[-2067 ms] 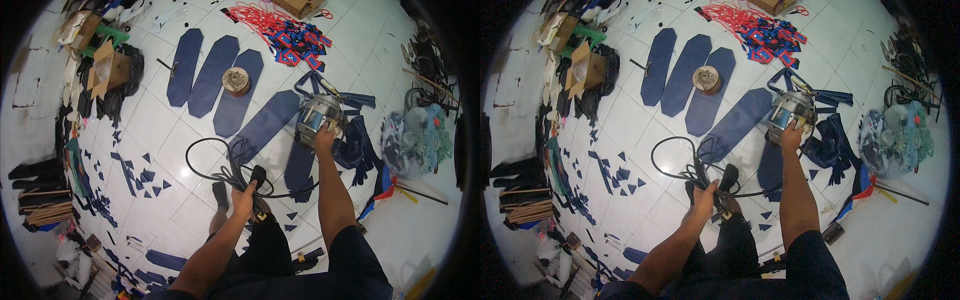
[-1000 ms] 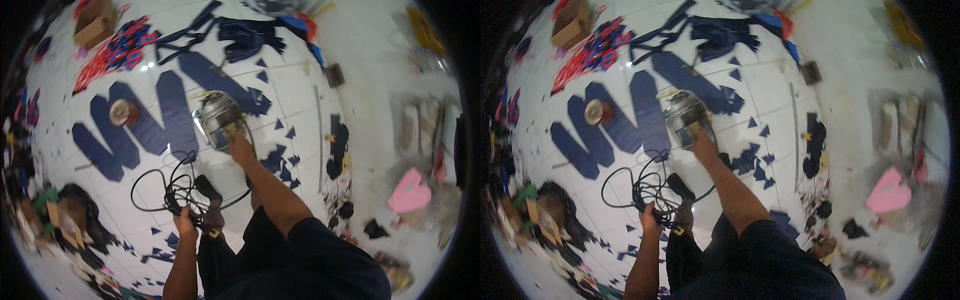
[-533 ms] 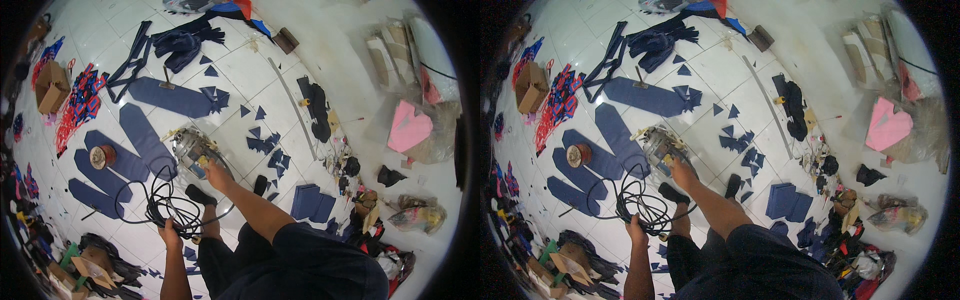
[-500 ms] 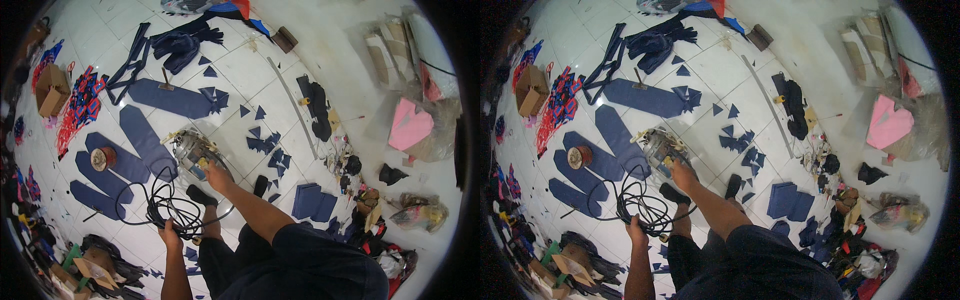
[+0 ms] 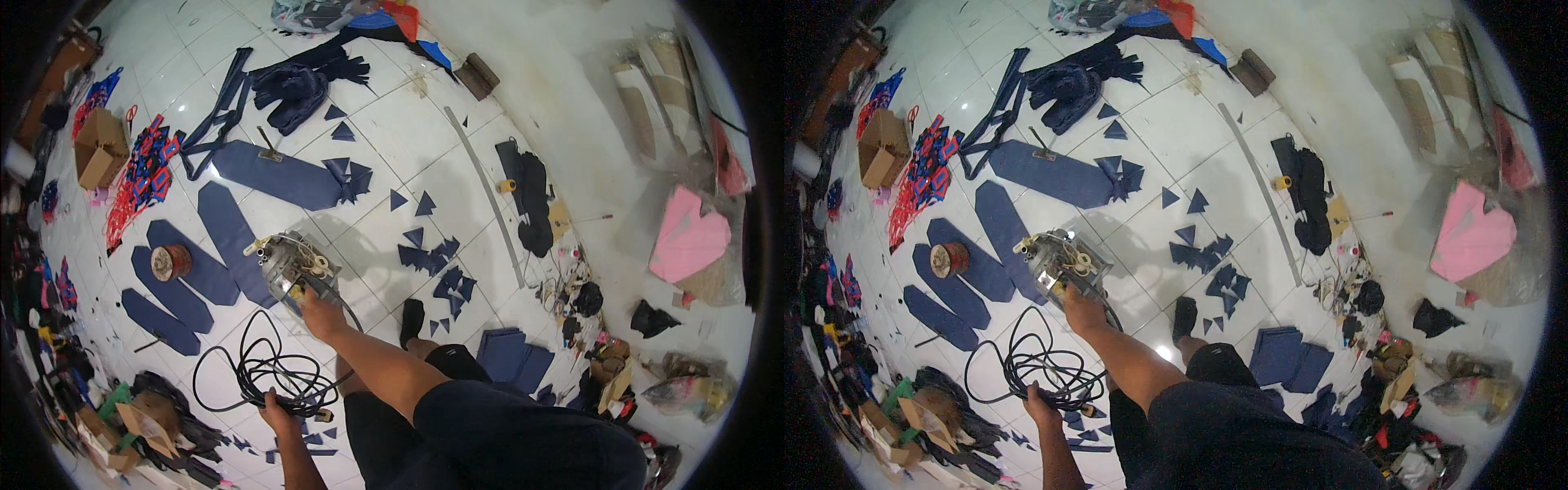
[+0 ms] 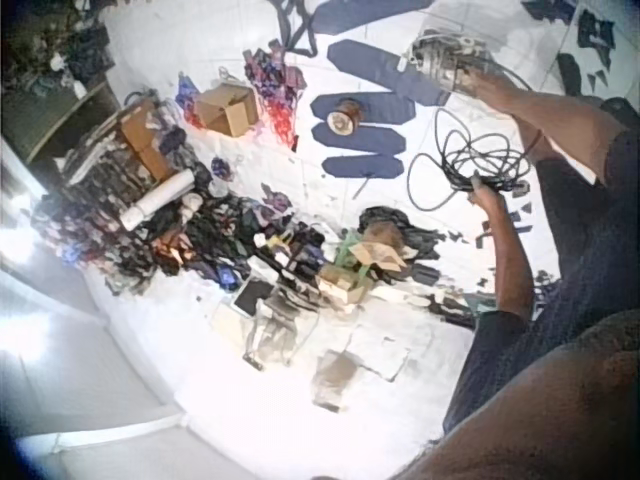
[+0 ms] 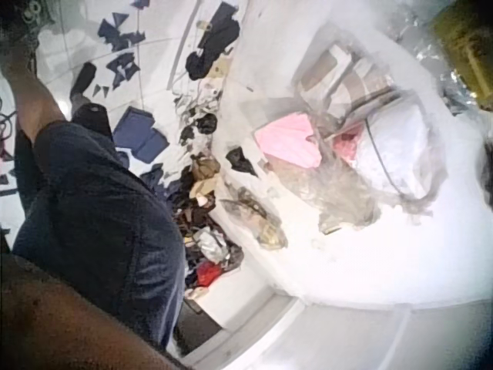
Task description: The person prepares several blue fabric pieces by organizing them on the floor, plugging in and moving an electric cutter, and then sitting on the floor to mark the fabric using a specialized tool.
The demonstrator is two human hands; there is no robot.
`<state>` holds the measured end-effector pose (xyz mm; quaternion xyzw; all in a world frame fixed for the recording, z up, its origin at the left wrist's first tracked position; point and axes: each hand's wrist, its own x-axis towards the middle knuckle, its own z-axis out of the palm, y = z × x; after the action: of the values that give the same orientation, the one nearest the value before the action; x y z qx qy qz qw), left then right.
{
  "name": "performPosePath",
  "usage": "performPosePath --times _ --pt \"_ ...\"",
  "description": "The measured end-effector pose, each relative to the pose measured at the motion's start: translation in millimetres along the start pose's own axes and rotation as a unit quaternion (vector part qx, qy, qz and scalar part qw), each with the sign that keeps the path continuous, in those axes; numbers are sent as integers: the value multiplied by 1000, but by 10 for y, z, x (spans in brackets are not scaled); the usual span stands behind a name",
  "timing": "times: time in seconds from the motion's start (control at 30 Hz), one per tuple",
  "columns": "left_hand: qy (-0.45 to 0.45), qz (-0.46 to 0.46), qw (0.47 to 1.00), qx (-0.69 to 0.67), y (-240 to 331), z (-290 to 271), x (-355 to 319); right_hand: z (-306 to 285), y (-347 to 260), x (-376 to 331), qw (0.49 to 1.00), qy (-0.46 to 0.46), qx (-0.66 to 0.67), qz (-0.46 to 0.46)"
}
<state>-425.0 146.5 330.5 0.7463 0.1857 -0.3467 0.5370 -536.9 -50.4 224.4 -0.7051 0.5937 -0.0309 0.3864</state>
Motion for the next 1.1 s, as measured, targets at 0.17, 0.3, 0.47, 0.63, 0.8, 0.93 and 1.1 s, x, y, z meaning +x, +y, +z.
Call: performPosePath --times 0.17,0.3,0.47,0.63,0.8,0.93,1.1 --pt "22 -23 998 -49 -452 -19 -176 -49 38 51 998 -59 23 15" --pt "42 -77 994 -68 -587 36 -135 -184 35 -19 996 -59 -50 -42" --pt "20 -62 997 -47 -531 75 2 -315 -88 49 987 -159 -12 30" --pt "-27 7 999 -26 -432 58 14 -310 -35 49 989 -149 -21 -6" --pt "-2 31 999 -22 -435 -6 23 -280 -8 30 991 -121 -53 -20" --pt "22 15 999 -32 -444 -109 55 -321 -107 15 989 -129 -62 -21" --pt "31 -43 999 -9 -332 2 81 -315 -41 19 991 -122 -39 -36"
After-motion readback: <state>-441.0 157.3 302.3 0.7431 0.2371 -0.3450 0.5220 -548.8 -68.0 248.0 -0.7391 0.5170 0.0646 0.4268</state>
